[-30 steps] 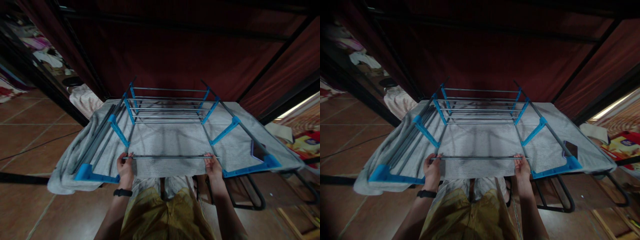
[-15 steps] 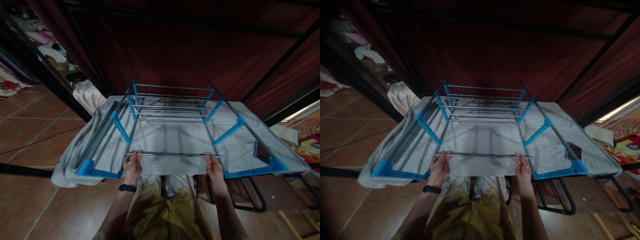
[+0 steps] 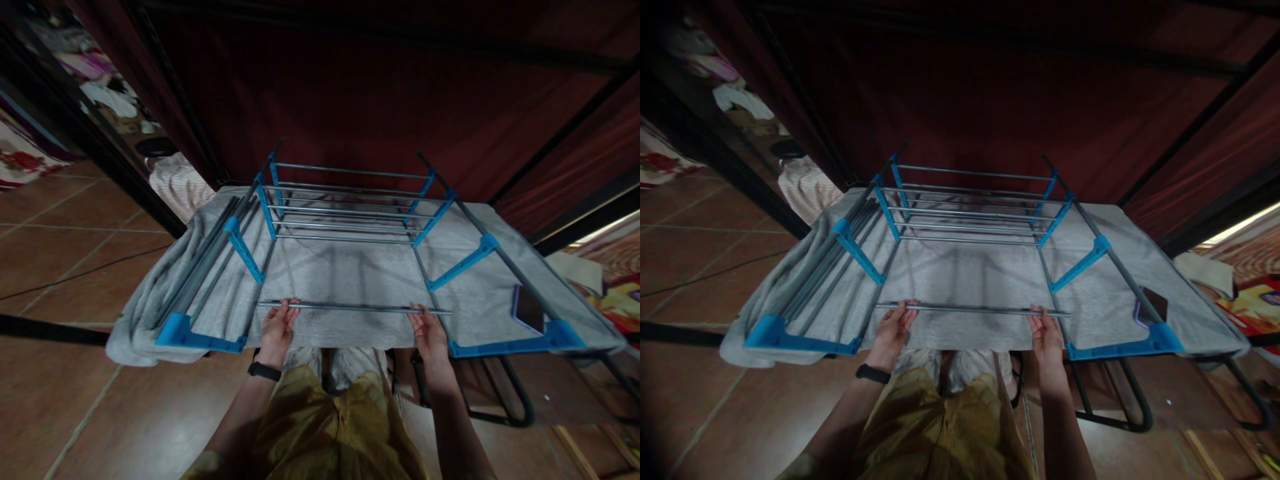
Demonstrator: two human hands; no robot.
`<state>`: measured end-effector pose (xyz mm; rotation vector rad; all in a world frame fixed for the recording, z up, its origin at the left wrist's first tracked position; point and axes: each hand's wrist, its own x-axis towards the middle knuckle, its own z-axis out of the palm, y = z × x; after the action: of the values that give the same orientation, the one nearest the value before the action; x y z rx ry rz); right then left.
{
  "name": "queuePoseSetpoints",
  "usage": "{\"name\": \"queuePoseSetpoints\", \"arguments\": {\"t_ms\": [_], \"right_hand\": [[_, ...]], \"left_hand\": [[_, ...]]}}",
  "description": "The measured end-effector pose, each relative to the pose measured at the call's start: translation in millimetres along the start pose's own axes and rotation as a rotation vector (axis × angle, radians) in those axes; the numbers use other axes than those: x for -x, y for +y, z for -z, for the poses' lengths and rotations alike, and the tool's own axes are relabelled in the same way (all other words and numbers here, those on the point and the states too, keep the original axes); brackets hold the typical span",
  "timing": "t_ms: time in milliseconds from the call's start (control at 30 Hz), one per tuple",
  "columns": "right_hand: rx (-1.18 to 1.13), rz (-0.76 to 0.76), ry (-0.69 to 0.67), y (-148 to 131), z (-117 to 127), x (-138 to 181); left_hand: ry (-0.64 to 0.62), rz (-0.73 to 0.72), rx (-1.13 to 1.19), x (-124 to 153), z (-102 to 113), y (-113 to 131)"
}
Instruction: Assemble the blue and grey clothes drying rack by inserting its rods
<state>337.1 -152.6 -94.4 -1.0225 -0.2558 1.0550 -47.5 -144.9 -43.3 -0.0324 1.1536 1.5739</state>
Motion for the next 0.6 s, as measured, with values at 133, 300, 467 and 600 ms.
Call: {"name": "queuePoseSetpoints", "arguments": {"t_ms": [133,300,467,600], "right_hand": [[-0.001,-0.005,-0.023,-1.2,-1.4,2.4],[0.006,0.011,0.010,-0.8,-4.3,6.0],[0.011,0.015,0.024,-0.7,-5.6,6.4],[0.016,0.017,0.034,-0.4,-5.6,6.1]], "left_hand": [[0.043,-0.013,0.016,1.2,-2.1,-2.8],[0.032,0.004,0.003,3.7,-3.3,-2.1],[-0.054,0.042,-0.007,8.2,-5.7,-2.3],[-0.089,0.044,-0.011,7.9,-8.1,-3.4]]}}
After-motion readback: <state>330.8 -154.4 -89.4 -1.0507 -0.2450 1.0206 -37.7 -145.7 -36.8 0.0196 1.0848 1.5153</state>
